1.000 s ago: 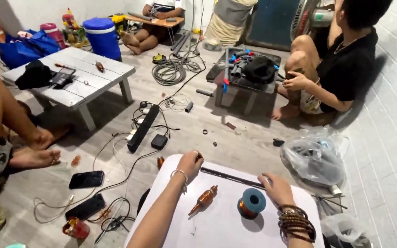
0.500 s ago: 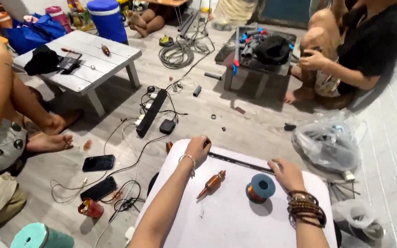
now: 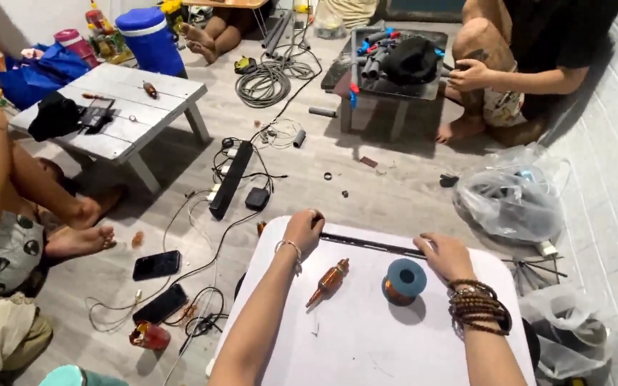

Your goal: A person is manually winding copper wire around the poles of a small electric motor rotor while sitting on the floor.

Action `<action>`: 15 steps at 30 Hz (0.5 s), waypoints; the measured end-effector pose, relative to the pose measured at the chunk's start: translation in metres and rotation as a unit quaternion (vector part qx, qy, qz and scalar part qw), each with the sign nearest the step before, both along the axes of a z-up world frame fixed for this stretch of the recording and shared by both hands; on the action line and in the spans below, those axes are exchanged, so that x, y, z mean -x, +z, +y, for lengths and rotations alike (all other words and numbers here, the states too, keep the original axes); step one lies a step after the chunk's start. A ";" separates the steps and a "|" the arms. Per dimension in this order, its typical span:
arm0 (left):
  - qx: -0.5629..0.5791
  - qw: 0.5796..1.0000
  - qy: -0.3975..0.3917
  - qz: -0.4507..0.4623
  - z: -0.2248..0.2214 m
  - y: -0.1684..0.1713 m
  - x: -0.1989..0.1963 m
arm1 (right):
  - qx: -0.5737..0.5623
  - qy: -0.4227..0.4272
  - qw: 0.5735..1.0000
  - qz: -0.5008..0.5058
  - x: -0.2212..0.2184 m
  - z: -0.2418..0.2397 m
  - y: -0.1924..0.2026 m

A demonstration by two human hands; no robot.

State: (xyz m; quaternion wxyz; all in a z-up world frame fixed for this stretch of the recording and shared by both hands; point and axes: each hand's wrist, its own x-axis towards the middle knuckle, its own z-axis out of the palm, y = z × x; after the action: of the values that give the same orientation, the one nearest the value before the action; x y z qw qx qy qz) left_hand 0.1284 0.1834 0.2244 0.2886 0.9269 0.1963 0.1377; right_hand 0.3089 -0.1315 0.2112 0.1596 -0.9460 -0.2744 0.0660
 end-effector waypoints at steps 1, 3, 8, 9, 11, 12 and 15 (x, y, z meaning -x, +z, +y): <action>-0.003 1.000 -0.003 0.001 0.000 0.000 -0.001 | 0.004 0.003 1.000 0.000 -0.003 -0.001 -0.004; -0.006 1.000 -0.002 0.003 0.002 -0.003 -0.003 | -0.053 0.000 0.999 0.010 -0.008 -0.001 -0.007; -0.012 0.999 0.010 0.028 0.001 0.001 -0.005 | -0.290 0.048 0.955 -0.042 -0.007 0.003 0.060; -0.007 0.999 0.014 0.029 0.000 0.001 -0.005 | -0.357 0.071 0.929 -0.066 0.027 0.003 0.113; -0.002 0.999 0.017 0.032 -0.008 0.012 0.000 | -0.422 0.092 0.898 -0.086 0.087 -0.016 0.187; 0.020 0.999 0.026 0.010 -0.017 0.024 0.005 | -0.460 0.171 0.862 -0.125 0.109 -0.026 0.210; 0.015 1.000 0.012 -0.008 -0.005 0.005 -0.003 | -0.501 0.240 0.817 -0.156 0.149 -0.066 0.271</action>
State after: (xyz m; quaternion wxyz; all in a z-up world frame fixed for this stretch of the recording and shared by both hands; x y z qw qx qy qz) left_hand 0.1309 0.1787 0.2289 0.3022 0.9191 0.2071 0.1454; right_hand 0.1602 -0.1978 0.4820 0.5456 -0.6369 -0.5094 -0.1925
